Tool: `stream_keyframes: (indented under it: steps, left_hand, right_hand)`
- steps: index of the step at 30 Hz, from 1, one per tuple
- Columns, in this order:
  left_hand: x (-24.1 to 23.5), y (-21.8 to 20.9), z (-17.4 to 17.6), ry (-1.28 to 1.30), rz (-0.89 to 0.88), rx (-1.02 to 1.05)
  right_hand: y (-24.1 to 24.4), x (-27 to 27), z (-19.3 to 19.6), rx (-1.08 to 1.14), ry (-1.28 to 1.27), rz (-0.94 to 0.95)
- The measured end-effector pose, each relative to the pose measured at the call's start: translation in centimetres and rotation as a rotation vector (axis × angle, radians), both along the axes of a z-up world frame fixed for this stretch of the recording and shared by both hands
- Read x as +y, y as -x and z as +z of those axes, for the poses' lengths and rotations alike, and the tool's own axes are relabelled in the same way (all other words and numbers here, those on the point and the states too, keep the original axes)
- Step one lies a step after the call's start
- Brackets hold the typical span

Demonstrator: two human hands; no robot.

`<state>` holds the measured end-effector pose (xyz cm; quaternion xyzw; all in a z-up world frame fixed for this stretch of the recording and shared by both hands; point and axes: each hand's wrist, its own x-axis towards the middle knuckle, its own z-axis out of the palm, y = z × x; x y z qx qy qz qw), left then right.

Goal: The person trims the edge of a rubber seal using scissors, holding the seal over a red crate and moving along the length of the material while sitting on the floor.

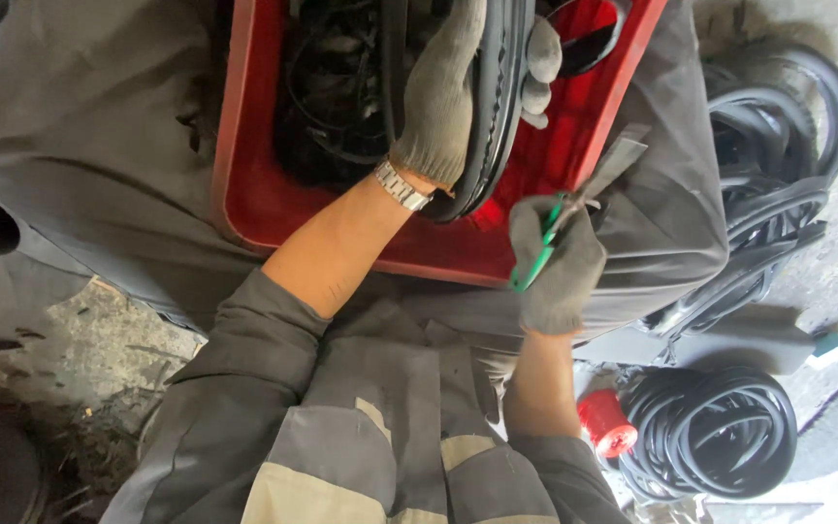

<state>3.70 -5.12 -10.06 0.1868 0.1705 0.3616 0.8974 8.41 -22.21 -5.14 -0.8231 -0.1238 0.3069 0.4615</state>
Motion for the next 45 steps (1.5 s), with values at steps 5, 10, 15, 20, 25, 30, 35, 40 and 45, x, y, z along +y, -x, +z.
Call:
stream_keyframes:
  steps: [5,10,15,20,25,30,35,40,45]
  left_hand:
    - [0.2,-0.4,-2.0,0.057,0.071,0.211]
    - [-0.1,-0.1,-3.3,0.075,0.060,0.210]
    - [-0.7,-0.2,-3.7,0.040,0.048,0.288]
    - [-1.6,-0.5,-2.5,0.033,-0.019,0.079]
    - [-2.0,-0.7,-2.9,0.016,-0.030,0.252]
    - [-2.6,-0.7,-4.1,-0.020,-0.027,0.168]
    - [-3.5,-1.3,-8.7,-0.100,0.024,0.339]
    - [-4.4,-1.2,-12.4,-0.404,0.072,0.649]
    - [-4.6,-1.4,-13.1,-0.215,0.054,0.588]
  right_hand:
    - [-0.4,-1.6,3.1,-0.426,0.329,0.431]
    - [0.8,-2.7,3.8,-0.391,0.345,0.538]
    - [1.2,-3.1,3.9,-0.399,0.328,0.629]
    - [2.1,-3.5,4.1,-0.370,0.313,0.555]
    - [2.3,-3.8,4.1,-0.363,0.358,0.532]
    - [2.3,-3.9,3.9,-0.368,0.350,0.526]
    - [2.4,-4.1,3.7,-0.337,0.350,0.518]
    - [2.4,-4.2,3.0,-0.390,0.332,0.547]
    - [2.5,-4.2,2.6,-0.438,0.314,0.541]
